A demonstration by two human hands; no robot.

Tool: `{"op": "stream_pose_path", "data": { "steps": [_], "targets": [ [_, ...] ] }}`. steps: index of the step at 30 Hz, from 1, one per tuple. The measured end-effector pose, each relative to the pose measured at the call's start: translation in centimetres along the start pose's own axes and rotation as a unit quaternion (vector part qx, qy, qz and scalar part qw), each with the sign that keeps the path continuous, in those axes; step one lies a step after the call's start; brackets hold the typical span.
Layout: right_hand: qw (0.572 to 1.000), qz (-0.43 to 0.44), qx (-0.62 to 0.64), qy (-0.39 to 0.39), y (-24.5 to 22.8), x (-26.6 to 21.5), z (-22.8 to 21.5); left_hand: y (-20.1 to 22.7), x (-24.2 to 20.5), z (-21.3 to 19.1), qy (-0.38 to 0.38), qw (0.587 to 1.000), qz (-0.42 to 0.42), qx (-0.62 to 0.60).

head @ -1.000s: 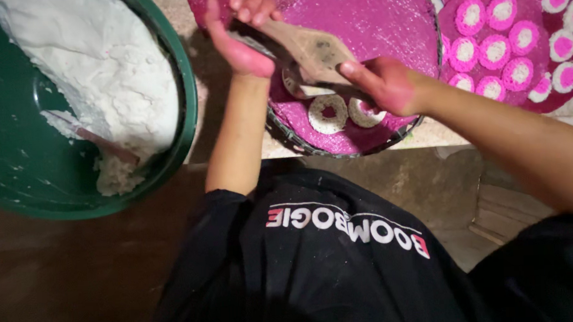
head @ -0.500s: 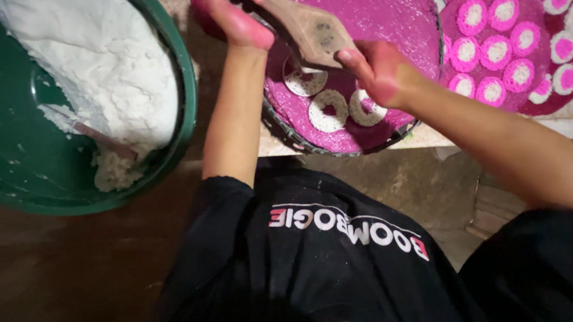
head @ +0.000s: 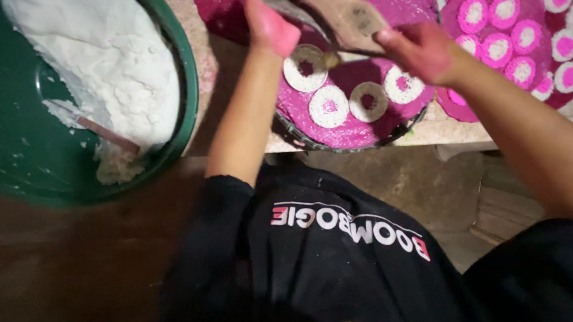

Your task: The person scoops white powder into a metal ring mold placed on a pink glittery surface, then uses a wooden mallet to tamp the powder. They repeat this process multiple times, creating ring-shaped packed units. The person also adds pink powder into the mold and continues tamping. Finished units are arranged on a nearby tray.

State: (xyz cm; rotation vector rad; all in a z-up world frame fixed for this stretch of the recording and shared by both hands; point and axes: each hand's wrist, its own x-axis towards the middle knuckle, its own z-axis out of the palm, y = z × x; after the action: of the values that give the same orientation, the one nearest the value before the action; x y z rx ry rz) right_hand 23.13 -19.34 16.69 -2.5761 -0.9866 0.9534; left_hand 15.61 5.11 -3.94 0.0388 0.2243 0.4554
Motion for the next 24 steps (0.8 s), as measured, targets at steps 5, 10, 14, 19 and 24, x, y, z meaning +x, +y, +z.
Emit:
{"op": "stream_pose_path", "data": {
  "steps": [5,10,14,19,24],
  "targets": [
    [0.977,-0.075,0.182,0.079,5.6,-1.7,-0.1,2.5,-3.9,0.4,-0.08,0.876,-0.055,0.473],
    [0.875,-0.15,0.442,0.124,10.0,-4.7,3.6,2.8,-11.4,3.7,-0.196,0.474,-0.007,0.858],
    [0.792,-0.143,0.572,0.157,11.6,-8.0,7.3,2.2,-12.9,5.6,-0.188,0.425,-0.011,0.885],
    [0.743,-0.137,0.61,0.239,14.6,-13.0,11.5,2.3,-10.7,5.1,-0.153,0.427,-0.054,0.89],
    [0.673,-0.121,0.676,0.276,17.6,-15.8,13.5,1.9,-4.6,6.0,-0.14,0.344,-0.004,0.928]
  ]
}}
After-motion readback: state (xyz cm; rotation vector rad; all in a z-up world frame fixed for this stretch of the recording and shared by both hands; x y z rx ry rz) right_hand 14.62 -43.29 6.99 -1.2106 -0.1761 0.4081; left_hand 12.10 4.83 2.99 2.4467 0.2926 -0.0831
